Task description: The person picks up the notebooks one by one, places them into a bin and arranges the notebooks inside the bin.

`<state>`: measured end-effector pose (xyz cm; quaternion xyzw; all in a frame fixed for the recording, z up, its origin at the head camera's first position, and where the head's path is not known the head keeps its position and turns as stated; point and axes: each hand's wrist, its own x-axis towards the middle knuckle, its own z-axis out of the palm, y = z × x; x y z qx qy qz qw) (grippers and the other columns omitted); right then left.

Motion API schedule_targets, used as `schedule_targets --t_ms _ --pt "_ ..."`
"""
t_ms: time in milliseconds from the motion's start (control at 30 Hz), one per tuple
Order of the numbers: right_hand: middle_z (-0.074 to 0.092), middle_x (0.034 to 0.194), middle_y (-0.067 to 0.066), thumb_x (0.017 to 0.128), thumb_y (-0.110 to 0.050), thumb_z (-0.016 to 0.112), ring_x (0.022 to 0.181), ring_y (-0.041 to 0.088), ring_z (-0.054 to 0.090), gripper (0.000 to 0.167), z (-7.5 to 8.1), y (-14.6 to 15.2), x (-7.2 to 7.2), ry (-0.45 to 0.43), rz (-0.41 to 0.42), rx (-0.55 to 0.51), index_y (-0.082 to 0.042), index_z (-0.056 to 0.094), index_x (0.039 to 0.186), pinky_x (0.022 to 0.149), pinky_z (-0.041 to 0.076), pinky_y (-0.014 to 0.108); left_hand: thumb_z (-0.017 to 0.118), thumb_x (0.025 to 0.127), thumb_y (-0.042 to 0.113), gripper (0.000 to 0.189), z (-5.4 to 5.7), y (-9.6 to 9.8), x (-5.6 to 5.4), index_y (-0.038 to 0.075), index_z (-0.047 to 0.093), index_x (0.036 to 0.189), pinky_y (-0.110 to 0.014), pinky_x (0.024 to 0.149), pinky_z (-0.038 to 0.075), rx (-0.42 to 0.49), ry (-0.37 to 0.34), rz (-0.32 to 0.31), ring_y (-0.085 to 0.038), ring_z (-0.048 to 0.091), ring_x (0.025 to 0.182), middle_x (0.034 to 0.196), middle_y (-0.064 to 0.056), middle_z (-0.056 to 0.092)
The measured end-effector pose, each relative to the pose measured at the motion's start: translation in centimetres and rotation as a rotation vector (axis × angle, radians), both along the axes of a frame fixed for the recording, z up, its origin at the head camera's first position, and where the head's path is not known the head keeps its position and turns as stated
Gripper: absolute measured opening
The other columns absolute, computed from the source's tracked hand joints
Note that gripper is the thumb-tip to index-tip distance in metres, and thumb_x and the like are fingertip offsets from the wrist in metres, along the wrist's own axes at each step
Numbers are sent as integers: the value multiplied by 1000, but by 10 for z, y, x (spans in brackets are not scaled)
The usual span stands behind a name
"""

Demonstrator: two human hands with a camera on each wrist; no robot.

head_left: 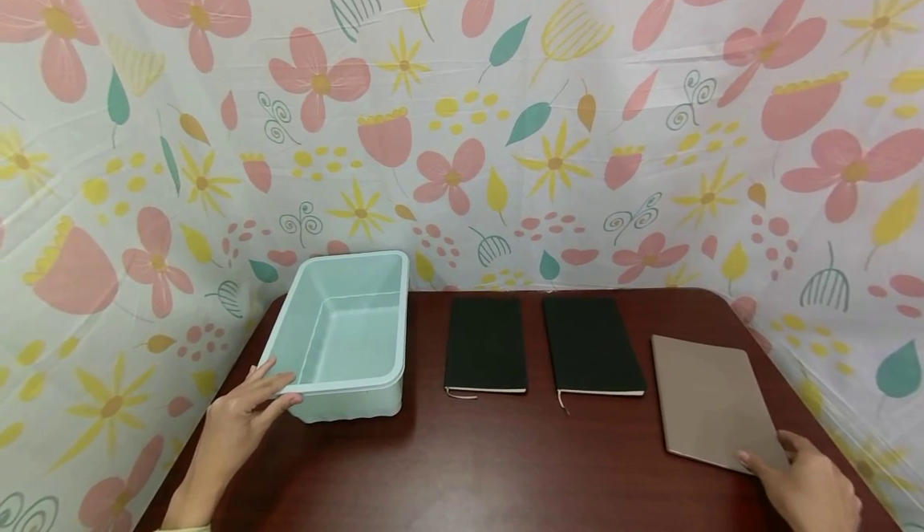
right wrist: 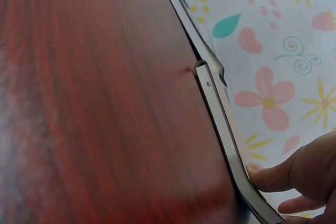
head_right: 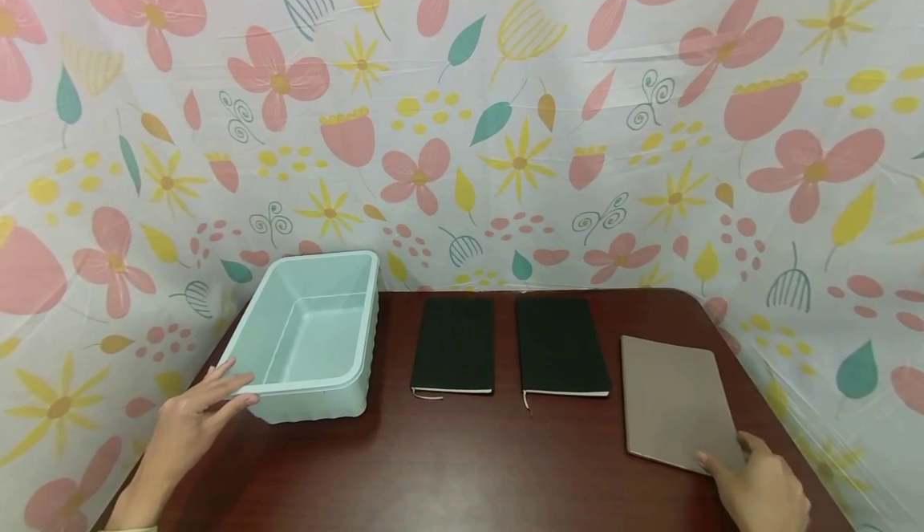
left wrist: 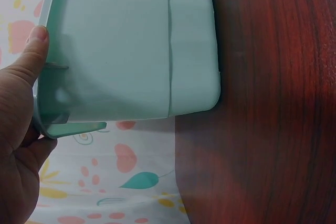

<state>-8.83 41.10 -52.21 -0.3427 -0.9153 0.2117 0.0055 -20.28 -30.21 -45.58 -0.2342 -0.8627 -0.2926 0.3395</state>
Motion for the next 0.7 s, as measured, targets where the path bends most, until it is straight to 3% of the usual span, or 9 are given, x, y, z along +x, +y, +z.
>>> schedule_targets --t_ms 700 --pt "44 139 41 83 -34 84 124 62 43 89 1 5 -7 89 -15 -106 2 40 152 100 39 76 92 63 2 43 0 1 0 11 82 105 -10 113 34 -13 16 7 -12 63 124 102 -7 79"
